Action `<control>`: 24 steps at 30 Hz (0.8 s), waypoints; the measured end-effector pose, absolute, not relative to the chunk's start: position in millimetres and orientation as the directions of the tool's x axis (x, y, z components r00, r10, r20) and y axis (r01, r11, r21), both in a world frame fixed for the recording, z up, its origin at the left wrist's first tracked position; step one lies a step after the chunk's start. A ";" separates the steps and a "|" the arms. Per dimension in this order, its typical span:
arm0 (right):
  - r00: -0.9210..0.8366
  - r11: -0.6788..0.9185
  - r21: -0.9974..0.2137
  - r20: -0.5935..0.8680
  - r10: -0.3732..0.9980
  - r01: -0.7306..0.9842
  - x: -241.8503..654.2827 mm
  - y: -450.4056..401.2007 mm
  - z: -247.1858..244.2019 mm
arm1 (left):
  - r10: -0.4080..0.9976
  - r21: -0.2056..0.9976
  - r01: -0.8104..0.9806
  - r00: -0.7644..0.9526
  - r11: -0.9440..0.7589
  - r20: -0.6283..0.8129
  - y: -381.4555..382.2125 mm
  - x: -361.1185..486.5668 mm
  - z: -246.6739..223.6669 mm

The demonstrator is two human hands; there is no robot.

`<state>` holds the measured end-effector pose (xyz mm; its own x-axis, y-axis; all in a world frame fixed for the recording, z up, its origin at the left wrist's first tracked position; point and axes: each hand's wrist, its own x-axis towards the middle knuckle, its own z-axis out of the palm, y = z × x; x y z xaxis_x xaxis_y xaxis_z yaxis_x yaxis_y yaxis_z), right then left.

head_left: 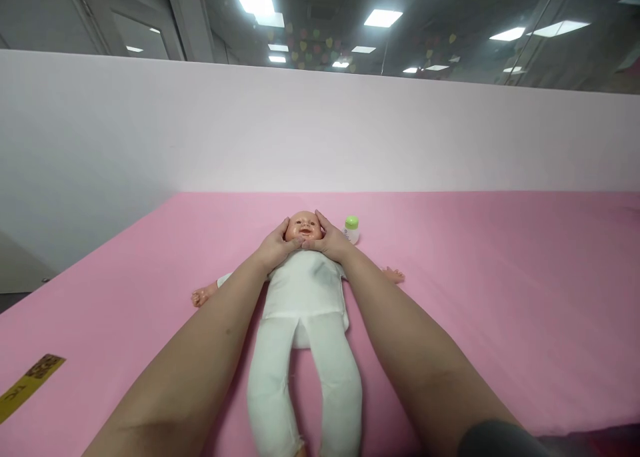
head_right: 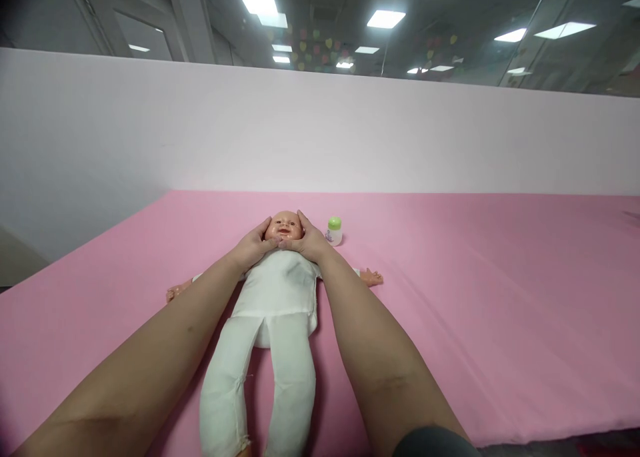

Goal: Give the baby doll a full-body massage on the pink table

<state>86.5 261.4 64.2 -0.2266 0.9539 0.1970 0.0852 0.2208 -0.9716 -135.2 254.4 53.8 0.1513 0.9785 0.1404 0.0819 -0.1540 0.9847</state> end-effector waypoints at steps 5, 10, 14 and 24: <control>-0.280 0.188 -0.982 0.180 0.943 0.000 86.4 264.6 60.4 | 0.974 0.995 -0.051 0.205 -0.088 0.097 244.0 -136.6 60.2; -0.353 0.156 -0.980 0.190 0.916 -0.123 89.6 267.5 58.1 | 0.975 0.988 -0.103 0.180 -0.117 0.134 249.4 -138.0 55.1; -0.330 0.167 -0.977 0.203 0.922 -0.135 92.2 268.6 56.8 | 0.971 0.977 -0.204 0.210 -0.070 0.113 251.8 -140.4 52.9; -0.289 0.019 -0.967 0.095 0.953 -0.256 85.9 277.2 51.2 | 0.977 0.974 -0.203 0.167 -0.101 0.136 249.3 -132.2 55.0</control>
